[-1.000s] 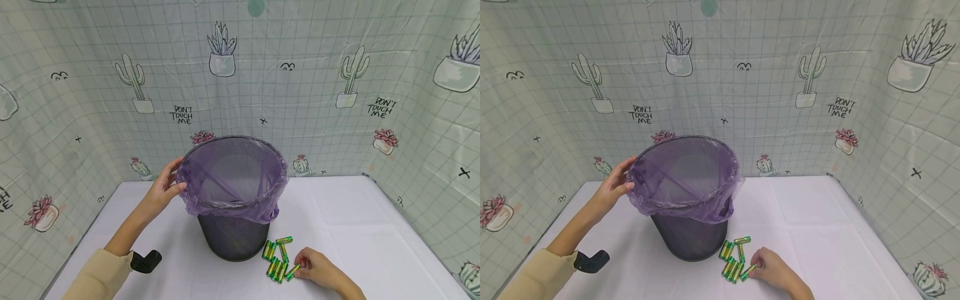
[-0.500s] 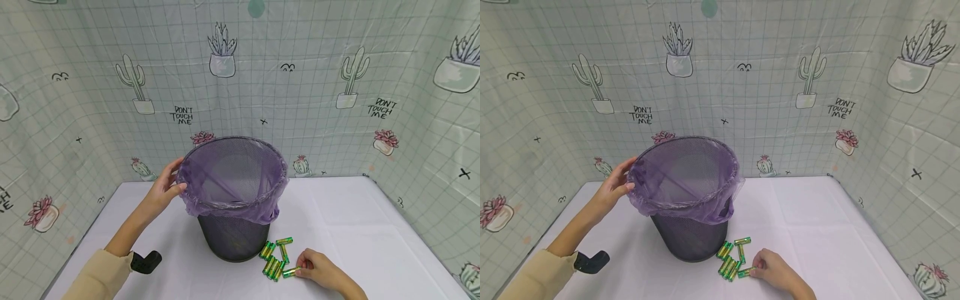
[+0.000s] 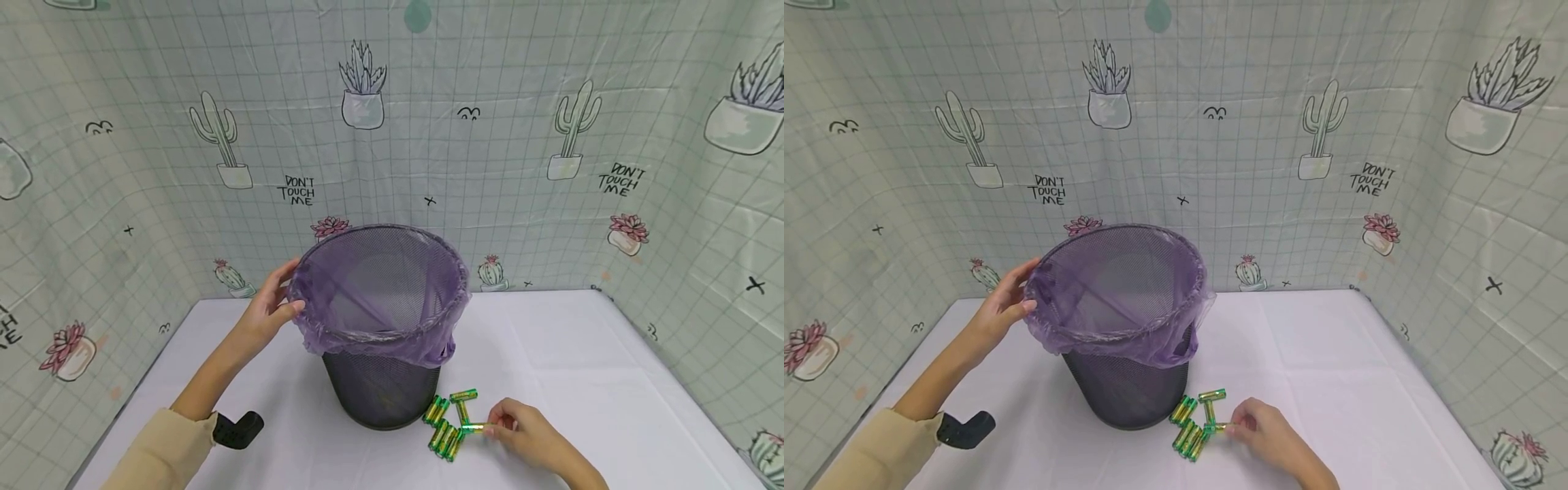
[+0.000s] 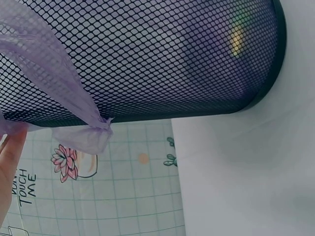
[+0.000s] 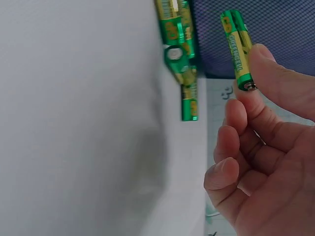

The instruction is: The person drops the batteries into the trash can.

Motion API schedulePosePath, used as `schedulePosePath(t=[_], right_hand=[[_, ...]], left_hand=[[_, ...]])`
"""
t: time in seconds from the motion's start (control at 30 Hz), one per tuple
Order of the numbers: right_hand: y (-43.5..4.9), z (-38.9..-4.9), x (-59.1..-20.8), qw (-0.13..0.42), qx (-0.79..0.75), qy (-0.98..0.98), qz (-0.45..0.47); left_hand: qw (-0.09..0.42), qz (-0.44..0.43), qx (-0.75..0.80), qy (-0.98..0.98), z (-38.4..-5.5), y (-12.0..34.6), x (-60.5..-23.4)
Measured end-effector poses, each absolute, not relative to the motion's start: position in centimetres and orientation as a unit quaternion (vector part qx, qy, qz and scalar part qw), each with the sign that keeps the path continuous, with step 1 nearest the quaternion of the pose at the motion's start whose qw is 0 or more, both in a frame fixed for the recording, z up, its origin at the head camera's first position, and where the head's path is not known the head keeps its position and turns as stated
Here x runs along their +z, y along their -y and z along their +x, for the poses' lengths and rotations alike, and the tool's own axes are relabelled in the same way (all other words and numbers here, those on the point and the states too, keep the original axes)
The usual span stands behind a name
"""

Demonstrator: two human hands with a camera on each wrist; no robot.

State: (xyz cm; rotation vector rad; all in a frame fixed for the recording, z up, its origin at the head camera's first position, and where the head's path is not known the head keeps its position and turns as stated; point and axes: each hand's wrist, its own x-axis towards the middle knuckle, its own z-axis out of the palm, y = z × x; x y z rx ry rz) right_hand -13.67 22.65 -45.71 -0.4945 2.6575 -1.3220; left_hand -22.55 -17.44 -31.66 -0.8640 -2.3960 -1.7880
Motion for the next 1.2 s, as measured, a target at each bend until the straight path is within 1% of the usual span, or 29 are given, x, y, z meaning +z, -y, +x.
schedulePosePath(t=[0.43,0.67,0.93,1.2], right_hand=[[-21.7,-13.6,-41.0,-0.075,-0.416,-0.889,-0.179],[-21.2,-14.0,-37.5,-0.151,-0.401,-0.880,-0.205],[-20.6,-13.9,-33.3,-0.205,-0.403,-0.857,-0.248],[-19.4,-13.9,-30.7,-0.231,-0.400,-0.838,-0.291]], left_hand=[[0.014,-0.276,-0.574,0.771,-22.5,17.4,-31.7],[0.014,-0.277,-0.574,0.771,-22.5,17.5,-31.7],[0.016,-0.277,-0.573,0.771,-22.5,17.5,-31.8],[0.016,-0.282,-0.575,0.768,-22.6,17.5,-31.9]])
